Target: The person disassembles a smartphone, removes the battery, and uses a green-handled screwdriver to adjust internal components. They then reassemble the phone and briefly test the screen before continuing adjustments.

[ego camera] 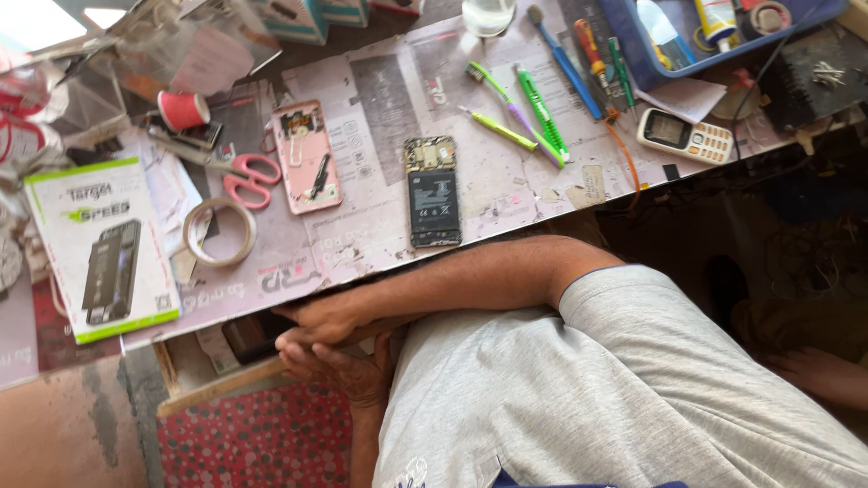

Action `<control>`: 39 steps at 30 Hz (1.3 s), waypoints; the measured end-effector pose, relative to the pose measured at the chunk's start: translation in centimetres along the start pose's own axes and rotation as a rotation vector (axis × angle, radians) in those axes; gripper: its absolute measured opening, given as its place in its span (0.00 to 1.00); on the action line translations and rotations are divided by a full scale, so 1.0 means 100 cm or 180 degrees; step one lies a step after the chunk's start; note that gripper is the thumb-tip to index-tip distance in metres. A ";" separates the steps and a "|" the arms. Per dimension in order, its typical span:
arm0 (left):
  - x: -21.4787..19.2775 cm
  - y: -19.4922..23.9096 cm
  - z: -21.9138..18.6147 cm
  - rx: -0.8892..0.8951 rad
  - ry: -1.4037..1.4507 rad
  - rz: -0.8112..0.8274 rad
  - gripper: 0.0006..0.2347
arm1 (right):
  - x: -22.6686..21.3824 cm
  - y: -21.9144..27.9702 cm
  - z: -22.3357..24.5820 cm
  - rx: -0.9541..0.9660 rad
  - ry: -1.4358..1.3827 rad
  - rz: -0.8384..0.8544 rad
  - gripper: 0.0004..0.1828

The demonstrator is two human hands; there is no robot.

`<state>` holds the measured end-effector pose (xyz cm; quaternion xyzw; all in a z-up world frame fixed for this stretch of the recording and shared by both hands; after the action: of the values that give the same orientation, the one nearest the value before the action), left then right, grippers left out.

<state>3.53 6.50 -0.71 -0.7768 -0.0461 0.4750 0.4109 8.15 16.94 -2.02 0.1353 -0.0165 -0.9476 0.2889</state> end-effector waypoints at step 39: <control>-0.021 -0.105 -0.052 0.0903 0.0653 -0.0311 0.36 | -0.182 0.300 0.134 -0.1793 0.2161 -0.3265 0.21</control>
<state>9.76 9.40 9.02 -0.7522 0.0258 0.3745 0.5415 35.37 1.34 18.66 0.3358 0.3891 -0.8378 -0.1840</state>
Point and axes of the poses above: each hand's wrist, its own y-axis away from the middle knuckle, its own x-axis out of the palm, z = x × y, the point moved 9 cm from there along -y, towards the middle knuckle, and after that the axes turned 8 degrees about -y, right-handed, at the moved point
